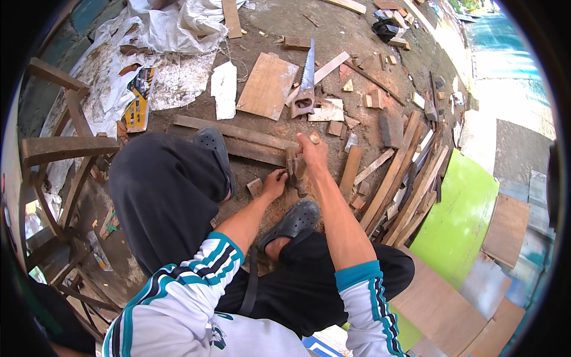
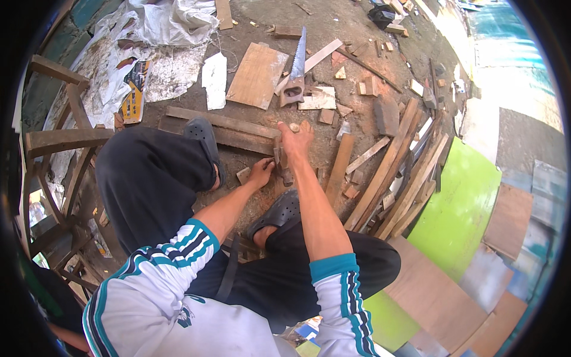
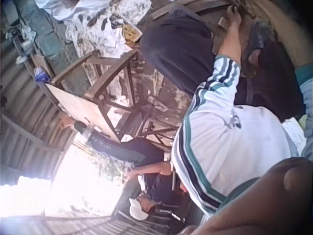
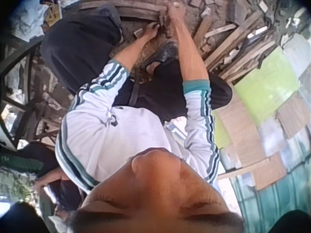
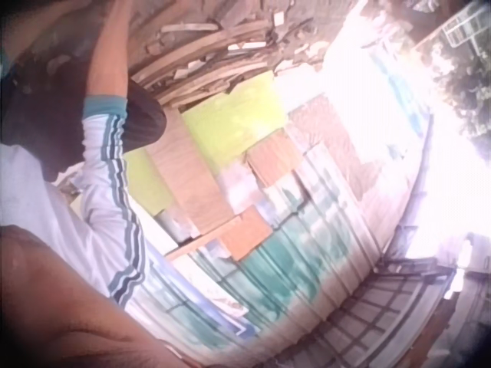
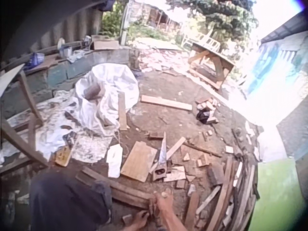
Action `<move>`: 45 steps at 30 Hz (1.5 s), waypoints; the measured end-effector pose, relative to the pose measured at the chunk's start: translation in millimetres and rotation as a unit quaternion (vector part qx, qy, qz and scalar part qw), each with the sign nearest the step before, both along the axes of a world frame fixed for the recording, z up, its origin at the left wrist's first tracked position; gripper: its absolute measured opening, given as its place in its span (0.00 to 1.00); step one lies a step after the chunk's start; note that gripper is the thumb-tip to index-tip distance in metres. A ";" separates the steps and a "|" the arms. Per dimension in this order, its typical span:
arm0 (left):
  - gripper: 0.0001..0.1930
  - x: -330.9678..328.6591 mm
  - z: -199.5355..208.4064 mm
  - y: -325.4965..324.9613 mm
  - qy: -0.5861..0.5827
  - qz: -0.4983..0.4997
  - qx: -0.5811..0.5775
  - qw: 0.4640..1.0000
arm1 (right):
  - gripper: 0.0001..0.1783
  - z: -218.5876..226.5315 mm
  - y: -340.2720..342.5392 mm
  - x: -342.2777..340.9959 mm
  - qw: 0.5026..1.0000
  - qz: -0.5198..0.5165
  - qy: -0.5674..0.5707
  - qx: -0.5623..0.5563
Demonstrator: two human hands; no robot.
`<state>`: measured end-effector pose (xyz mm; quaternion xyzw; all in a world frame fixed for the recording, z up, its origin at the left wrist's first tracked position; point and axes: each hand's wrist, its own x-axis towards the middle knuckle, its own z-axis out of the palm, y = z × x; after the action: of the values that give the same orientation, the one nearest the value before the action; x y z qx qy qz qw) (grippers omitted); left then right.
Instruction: The person sits on the ground and repeatedly strikes a piece of wood with a hammer to break it into smaller pieces. The person picks up the wood, positions it, and hammers it multiple times.
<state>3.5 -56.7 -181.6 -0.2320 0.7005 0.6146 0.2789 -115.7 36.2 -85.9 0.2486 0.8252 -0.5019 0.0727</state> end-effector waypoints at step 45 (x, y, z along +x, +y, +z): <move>0.25 -6.9 -5.2 15.1 -0.110 0.191 0.109 0.969 | 0.19 56.9 -6.7 52.2 0.966 -0.054 0.040 -0.248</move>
<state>-3.4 -41.7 -186.8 -0.3960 0.5372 0.6998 0.2547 -63.5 29.5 -29.0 0.2470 0.6621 -0.7039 0.0715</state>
